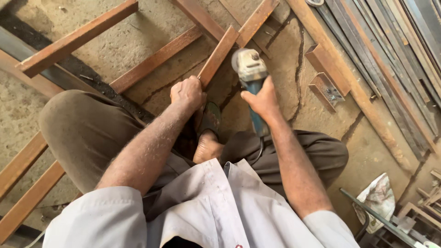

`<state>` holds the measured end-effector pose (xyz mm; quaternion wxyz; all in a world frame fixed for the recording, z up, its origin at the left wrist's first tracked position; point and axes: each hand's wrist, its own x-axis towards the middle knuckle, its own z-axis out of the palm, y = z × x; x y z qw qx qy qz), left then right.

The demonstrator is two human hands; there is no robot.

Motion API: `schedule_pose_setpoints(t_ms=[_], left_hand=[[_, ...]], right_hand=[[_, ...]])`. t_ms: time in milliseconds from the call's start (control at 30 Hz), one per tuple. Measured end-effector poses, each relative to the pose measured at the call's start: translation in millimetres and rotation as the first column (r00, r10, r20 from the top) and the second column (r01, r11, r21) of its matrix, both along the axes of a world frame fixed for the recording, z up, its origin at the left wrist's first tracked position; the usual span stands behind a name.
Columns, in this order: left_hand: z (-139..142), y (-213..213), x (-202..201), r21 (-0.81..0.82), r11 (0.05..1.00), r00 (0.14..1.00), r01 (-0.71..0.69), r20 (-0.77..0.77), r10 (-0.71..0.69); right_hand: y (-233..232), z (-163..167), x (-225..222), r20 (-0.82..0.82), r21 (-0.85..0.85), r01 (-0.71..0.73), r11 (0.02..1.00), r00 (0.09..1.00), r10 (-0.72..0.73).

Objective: The person sits on the workshop floor holding an angle grinder in the right hand and repeatedly grinds the welded joints of a wooden-and-steel frame, repositioning the frame and lifting pieces aside between grinding passes, with sparks visible as the grinder contacts the metal.

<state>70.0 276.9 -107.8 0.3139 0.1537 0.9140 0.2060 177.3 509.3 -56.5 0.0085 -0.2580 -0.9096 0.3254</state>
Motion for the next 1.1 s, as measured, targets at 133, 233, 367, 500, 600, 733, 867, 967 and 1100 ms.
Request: schedule_pose_setpoints(t_ms=[133,233,367,500,600,733,867,967,1100], left_hand=[[5,10,-9,-0.004,1.0,0.999,-0.022,0.04,0.022],[2,17,-8,0.039,0.998,0.999,-0.046,0.026,0.045],[-4,22,-8,0.02,0.999,1.0,-0.029,-0.004,0.029],[-8,22,-6,0.038,0.999,1.0,-0.009,-0.008,0.009],[-6,26,-6,0.045,0.999,1.0,-0.021,-0.013,0.022],[-6,30,-6,0.013,1.0,1.0,-0.005,0.0,0.005],[-11,27,-6,0.034,0.999,0.999,0.013,-0.03,-0.012],[-12,27,-4,0.019,1.0,0.999,0.011,-0.042,-0.01],[-11,29,-4,0.011,1.0,0.998,0.025,-0.05,-0.024]], right_hand=[[-6,-4,-35,0.048,0.089,-0.094,0.992,0.995,0.09],[-9,-5,-35,0.077,0.107,-0.141,0.984,0.988,0.133],[-10,-7,-30,0.046,0.121,-0.243,0.962,0.97,0.239],[4,1,-52,0.184,0.183,-0.087,0.979,0.982,0.053],[9,10,-59,0.199,0.216,-0.081,0.973,0.979,0.037],[-9,9,-42,0.142,0.157,-0.196,0.968,0.974,0.175],[-14,1,-51,0.137,0.153,-0.206,0.967,0.973,0.185],[-5,6,-73,0.12,0.194,-0.09,0.977,0.99,0.067],[1,14,-76,0.19,0.233,-0.086,0.969,0.981,0.042]])
